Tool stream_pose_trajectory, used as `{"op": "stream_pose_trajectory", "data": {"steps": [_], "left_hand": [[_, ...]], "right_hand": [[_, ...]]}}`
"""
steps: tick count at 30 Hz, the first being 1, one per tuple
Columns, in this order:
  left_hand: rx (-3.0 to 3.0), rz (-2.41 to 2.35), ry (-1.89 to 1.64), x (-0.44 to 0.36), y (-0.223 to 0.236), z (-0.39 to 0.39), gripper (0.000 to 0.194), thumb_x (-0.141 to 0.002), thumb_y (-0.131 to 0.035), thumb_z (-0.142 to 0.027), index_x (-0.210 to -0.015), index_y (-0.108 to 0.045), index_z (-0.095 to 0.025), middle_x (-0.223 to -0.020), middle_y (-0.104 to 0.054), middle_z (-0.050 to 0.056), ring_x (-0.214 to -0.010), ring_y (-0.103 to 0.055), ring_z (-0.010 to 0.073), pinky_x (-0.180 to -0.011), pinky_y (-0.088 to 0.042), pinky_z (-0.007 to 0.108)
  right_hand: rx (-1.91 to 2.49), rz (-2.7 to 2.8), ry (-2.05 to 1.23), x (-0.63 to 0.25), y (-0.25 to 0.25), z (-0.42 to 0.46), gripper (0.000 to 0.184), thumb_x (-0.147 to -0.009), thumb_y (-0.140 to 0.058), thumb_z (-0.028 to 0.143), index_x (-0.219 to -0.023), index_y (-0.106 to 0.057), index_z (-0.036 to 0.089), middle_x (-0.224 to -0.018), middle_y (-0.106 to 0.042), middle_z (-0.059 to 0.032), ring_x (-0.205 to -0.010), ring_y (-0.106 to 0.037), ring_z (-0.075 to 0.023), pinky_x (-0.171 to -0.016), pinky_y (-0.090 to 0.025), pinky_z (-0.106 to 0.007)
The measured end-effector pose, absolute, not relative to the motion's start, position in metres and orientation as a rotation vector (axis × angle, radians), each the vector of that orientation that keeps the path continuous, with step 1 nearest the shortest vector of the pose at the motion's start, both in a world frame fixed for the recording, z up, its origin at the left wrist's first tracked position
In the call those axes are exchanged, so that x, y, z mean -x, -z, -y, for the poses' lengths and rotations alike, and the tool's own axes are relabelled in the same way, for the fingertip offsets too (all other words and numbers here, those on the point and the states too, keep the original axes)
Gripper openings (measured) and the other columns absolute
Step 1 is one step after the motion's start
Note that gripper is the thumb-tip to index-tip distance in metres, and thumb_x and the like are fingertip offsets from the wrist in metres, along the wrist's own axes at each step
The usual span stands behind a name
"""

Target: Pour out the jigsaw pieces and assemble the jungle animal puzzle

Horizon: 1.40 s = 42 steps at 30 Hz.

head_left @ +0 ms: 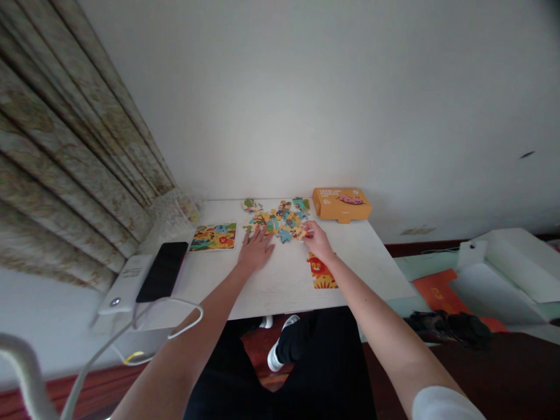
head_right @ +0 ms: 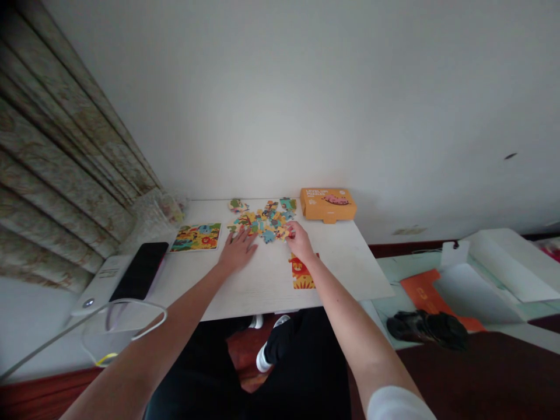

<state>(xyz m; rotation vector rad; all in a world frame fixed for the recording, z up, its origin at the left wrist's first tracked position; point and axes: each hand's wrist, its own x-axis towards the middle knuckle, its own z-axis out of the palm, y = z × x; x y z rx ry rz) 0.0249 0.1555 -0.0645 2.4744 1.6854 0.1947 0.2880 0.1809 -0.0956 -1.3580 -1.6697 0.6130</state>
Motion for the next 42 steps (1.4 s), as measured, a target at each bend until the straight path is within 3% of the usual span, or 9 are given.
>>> {"op": "stream_pose_trajectory", "data": {"steps": [5,8,11,15,20,25,30,34,42], "left_hand": [[-2.383,-1.818,-0.204,-0.034,0.059,-0.174,0.058,-0.106,-0.032,-0.042,-0.158,-0.044,-0.022,-0.168,-0.033,0.01,-0.157,-0.028,0.0304,-0.128,-0.018,0.059],[-2.373,-1.819,-0.376,-0.034,0.059,-0.175,0.053,-0.104,-0.039,-0.037,-0.153,-0.05,-0.02,-0.164,-0.042,0.013,-0.153,-0.036,0.0308,-0.128,-0.017,0.059],[-2.321,-1.644,-0.723,-0.037,0.061,-0.168,0.044,-0.101,-0.047,-0.028,-0.142,-0.06,-0.02,-0.151,-0.057,0.014,-0.144,-0.048,0.0282,-0.126,-0.028,0.051],[-1.872,-1.358,-1.033,-0.059,0.061,-0.144,0.039,-0.097,-0.058,-0.03,-0.135,-0.063,-0.021,-0.13,-0.069,0.011,-0.114,-0.067,0.0223,-0.097,-0.055,0.037],[-1.487,-1.056,-1.014,-0.089,0.06,-0.11,0.038,-0.091,-0.067,-0.027,-0.128,-0.065,-0.019,-0.1,-0.075,0.005,-0.083,-0.07,0.0154,-0.077,-0.056,0.028],[-1.286,-1.2,-1.081,-0.087,0.065,-0.098,0.019,-0.083,-0.073,-0.019,-0.101,-0.07,-0.019,-0.087,-0.074,0.002,-0.076,-0.071,0.015,-0.073,-0.057,0.028],[-1.075,-1.358,-1.08,-0.077,0.069,-0.1,0.019,-0.077,-0.077,-0.013,-0.089,-0.064,-0.018,-0.085,-0.072,0.002,-0.076,-0.071,0.0144,-0.069,-0.057,0.025],[-0.91,-1.327,-1.066,-0.081,0.065,-0.101,0.02,-0.079,-0.073,-0.007,-0.089,-0.059,-0.018,-0.089,-0.07,0.002,-0.079,-0.072,0.0133,-0.07,-0.059,0.025],[-1.092,-1.405,-0.983,-0.086,0.063,-0.101,0.042,-0.078,-0.069,-0.002,-0.116,-0.063,-0.021,-0.083,-0.065,-0.003,-0.064,-0.066,0.0093,-0.062,-0.056,0.021]], "right_hand": [[1.253,1.228,-0.824,-0.293,0.075,-0.16,0.029,-0.069,-0.072,0.035,-0.093,-0.06,0.024,-0.089,-0.064,0.0009,-0.068,-0.063,-0.015,-0.066,-0.058,-0.031],[1.263,1.173,-0.847,-0.298,0.059,-0.15,0.033,-0.067,-0.075,0.038,-0.094,-0.062,0.024,-0.088,-0.066,0.0008,-0.07,-0.063,-0.0157,-0.067,-0.058,-0.032],[1.262,1.189,-0.881,-0.301,0.045,-0.142,0.037,-0.068,-0.078,0.04,-0.099,-0.064,0.024,-0.09,-0.07,-0.0004,-0.071,-0.064,-0.0159,-0.069,-0.057,-0.033],[1.21,1.302,-0.996,-0.297,0.034,-0.127,0.039,-0.073,-0.079,0.04,-0.105,-0.066,0.023,-0.097,-0.075,-0.0034,-0.075,-0.067,-0.0165,-0.073,-0.057,-0.033],[1.162,1.475,-1.128,-0.28,0.031,-0.105,0.042,-0.081,-0.074,0.04,-0.119,-0.066,0.024,-0.104,-0.077,-0.0053,-0.082,-0.071,-0.0178,-0.076,-0.057,-0.033],[1.384,1.647,-0.682,-0.299,0.044,-0.096,0.03,-0.092,-0.063,0.039,-0.115,-0.07,0.023,-0.115,-0.075,-0.0107,-0.104,-0.071,-0.0256,-0.098,-0.055,-0.044],[1.67,1.881,-0.272,-0.33,0.076,-0.079,0.031,-0.095,-0.058,0.039,-0.114,-0.072,0.021,-0.132,-0.069,-0.017,-0.126,-0.062,-0.0334,-0.111,-0.045,-0.057],[1.755,1.976,-0.196,-0.326,0.095,-0.064,0.034,-0.099,-0.053,0.038,-0.125,-0.069,0.022,-0.144,-0.062,-0.016,-0.139,-0.052,-0.0349,-0.115,-0.036,-0.065],[1.731,1.994,-0.239,-0.301,0.091,-0.071,0.036,-0.101,-0.049,0.036,-0.13,-0.066,0.021,-0.146,-0.059,-0.0161,-0.142,-0.048,-0.0305,-0.121,-0.031,-0.059]]}}
